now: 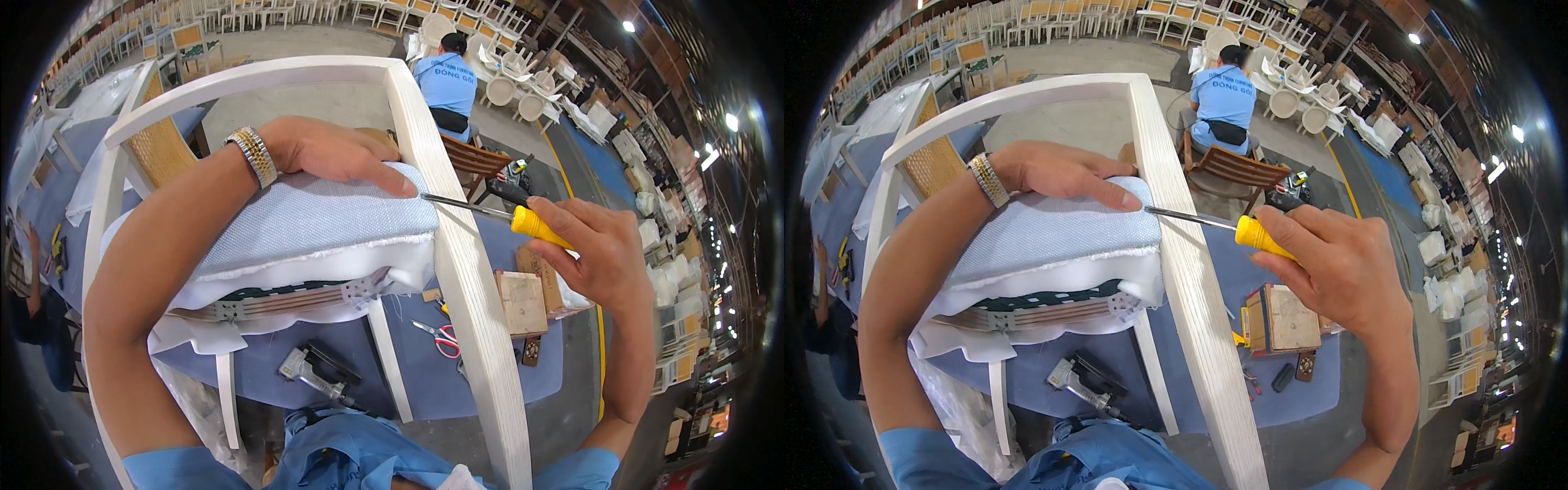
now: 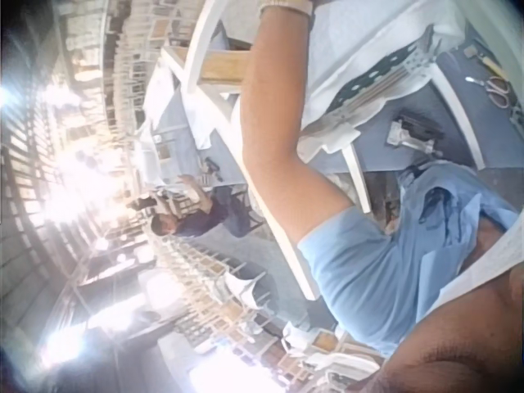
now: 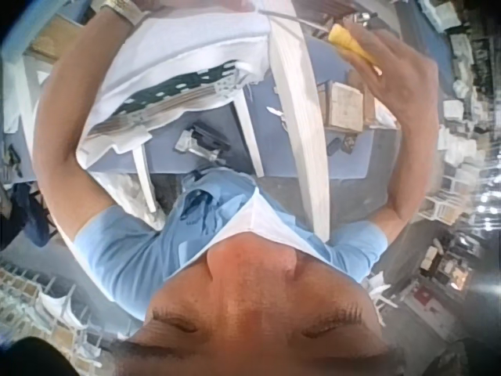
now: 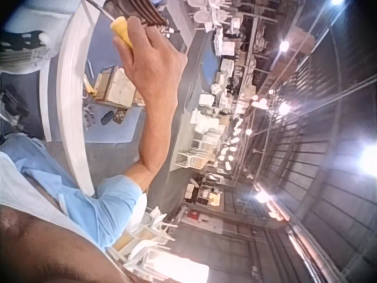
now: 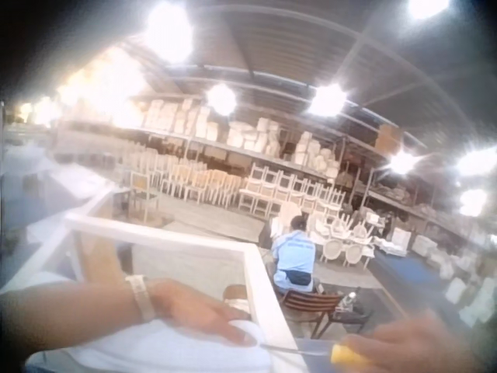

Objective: The person staples white fabric onto a chair frame using a staple gun and smooths the material with a yellow-handled tool. The person repeatedly pulls, folds, and secures the fabric around the chair's edges while working in a factory setting.

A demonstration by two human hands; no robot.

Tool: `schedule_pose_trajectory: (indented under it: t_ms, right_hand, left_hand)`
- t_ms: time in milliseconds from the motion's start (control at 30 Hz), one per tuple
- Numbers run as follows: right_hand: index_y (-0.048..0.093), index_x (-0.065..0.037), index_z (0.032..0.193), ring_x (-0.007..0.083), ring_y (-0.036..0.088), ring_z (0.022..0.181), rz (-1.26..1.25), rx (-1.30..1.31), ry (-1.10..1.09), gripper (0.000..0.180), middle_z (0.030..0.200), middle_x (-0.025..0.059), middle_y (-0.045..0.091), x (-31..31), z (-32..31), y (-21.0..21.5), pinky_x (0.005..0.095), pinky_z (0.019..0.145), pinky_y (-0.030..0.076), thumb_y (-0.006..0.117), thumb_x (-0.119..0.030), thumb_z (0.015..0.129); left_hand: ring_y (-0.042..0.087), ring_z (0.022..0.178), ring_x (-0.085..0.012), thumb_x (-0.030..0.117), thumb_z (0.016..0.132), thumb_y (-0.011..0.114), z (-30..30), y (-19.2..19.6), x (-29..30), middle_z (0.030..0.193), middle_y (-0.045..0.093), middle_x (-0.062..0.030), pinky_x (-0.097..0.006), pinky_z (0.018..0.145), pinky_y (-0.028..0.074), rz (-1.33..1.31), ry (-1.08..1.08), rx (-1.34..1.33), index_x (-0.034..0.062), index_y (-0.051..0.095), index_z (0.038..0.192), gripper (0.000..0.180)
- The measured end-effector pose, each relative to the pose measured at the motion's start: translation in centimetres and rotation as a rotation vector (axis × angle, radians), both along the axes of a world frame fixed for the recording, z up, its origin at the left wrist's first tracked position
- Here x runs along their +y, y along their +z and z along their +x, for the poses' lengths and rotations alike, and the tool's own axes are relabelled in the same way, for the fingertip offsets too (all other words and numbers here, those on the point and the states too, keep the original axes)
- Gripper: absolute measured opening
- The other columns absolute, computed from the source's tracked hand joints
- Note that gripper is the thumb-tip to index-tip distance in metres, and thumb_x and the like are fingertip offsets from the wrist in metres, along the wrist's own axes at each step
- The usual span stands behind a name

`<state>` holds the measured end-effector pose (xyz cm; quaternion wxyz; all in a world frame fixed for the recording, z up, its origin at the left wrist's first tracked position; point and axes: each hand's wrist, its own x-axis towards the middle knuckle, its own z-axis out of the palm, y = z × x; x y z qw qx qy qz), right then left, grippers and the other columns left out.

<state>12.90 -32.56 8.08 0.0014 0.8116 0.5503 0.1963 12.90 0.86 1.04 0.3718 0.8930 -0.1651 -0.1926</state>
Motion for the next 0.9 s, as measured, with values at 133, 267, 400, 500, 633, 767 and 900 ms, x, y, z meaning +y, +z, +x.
schedule_pose_trajectory:
  t_ms: [133,267,400,500,633,767,900]
  right_hand:
    - [0.069,-0.007,0.115,0.0286,0.064,0.066,0.032,0.117,-0.005,0.034,0.084,0.0095,0.068,-0.4,1.4,-1.1,0.0373,0.059,0.05,0.075,-0.025,0.087]
    - [0.068,-0.009,0.117,0.0297,0.065,0.069,0.056,0.151,0.075,0.033,0.086,0.0103,0.068,-1.0,2.9,-1.7,0.0388,0.061,0.051,0.072,-0.027,0.09]
    - [0.069,-0.008,0.116,0.0315,0.067,0.075,0.006,0.276,-0.037,0.031,0.091,0.0117,0.071,-0.3,2.0,-0.3,0.0403,0.066,0.052,0.07,-0.029,0.092]
    - [0.07,-0.006,0.113,0.0322,0.068,0.078,-0.024,0.178,-0.108,0.03,0.093,0.0128,0.072,-0.1,0.7,-0.2,0.039,0.068,0.053,0.069,-0.028,0.093]
    - [0.071,-0.003,0.111,0.0274,0.068,0.072,0.033,0.298,-0.009,0.029,0.088,0.0121,0.073,-0.7,2.5,-1.0,0.0352,0.065,0.052,0.067,-0.027,0.095]
    - [0.071,-0.002,0.112,0.0187,0.069,0.076,0.024,0.606,-0.165,0.031,0.087,0.0127,0.072,-0.5,3.4,-0.4,0.0319,0.068,0.052,0.068,-0.027,0.095]
    - [0.071,-0.003,0.114,0.0158,0.066,0.074,0.049,0.864,-0.257,0.031,0.086,0.0124,0.071,-0.3,4.1,-0.2,0.0315,0.069,0.052,0.068,-0.028,0.095]
  left_hand:
    - [0.059,0.119,-0.0243,0.055,0.095,0.06,-0.2,0.3,-0.3,0.132,0.063,-0.0185,-0.031,0.103,0.042,0.006,0.005,0.023,-0.0006,0.049,0.145,0.076]
    - [0.06,0.118,-0.024,0.055,0.094,0.061,-0.7,1.0,-0.6,0.131,0.063,-0.0189,-0.031,0.102,0.043,0.064,0.016,0.0,-0.0009,0.051,0.144,0.075]
    - [0.06,0.117,-0.0239,0.055,0.094,0.061,-0.6,0.5,-0.3,0.13,0.063,-0.0193,-0.031,0.101,0.044,-0.02,0.009,0.01,-0.0009,0.052,0.143,0.075]
    - [0.06,0.118,-0.0235,0.056,0.094,0.061,-0.5,0.8,-0.3,0.131,0.063,-0.0195,-0.031,0.102,0.044,-0.01,0.019,0.011,-0.0006,0.051,0.143,0.075]
    - [0.059,0.12,-0.0234,0.057,0.093,0.061,-0.1,0.5,-0.3,0.131,0.063,-0.0195,-0.03,0.102,0.043,0.004,0.01,0.038,-0.0004,0.053,0.142,0.076]
    - [0.06,0.119,-0.0244,0.059,0.092,0.062,-0.6,0.8,-0.3,0.133,0.062,-0.0198,-0.03,0.102,0.043,0.026,0.031,0.003,0.0001,0.054,0.141,0.077]
    - [0.059,0.12,-0.0259,0.06,0.091,0.062,-0.7,1.1,-0.4,0.135,0.06,-0.0209,-0.031,0.104,0.042,0.0,0.023,0.018,0.0003,0.054,0.141,0.078]
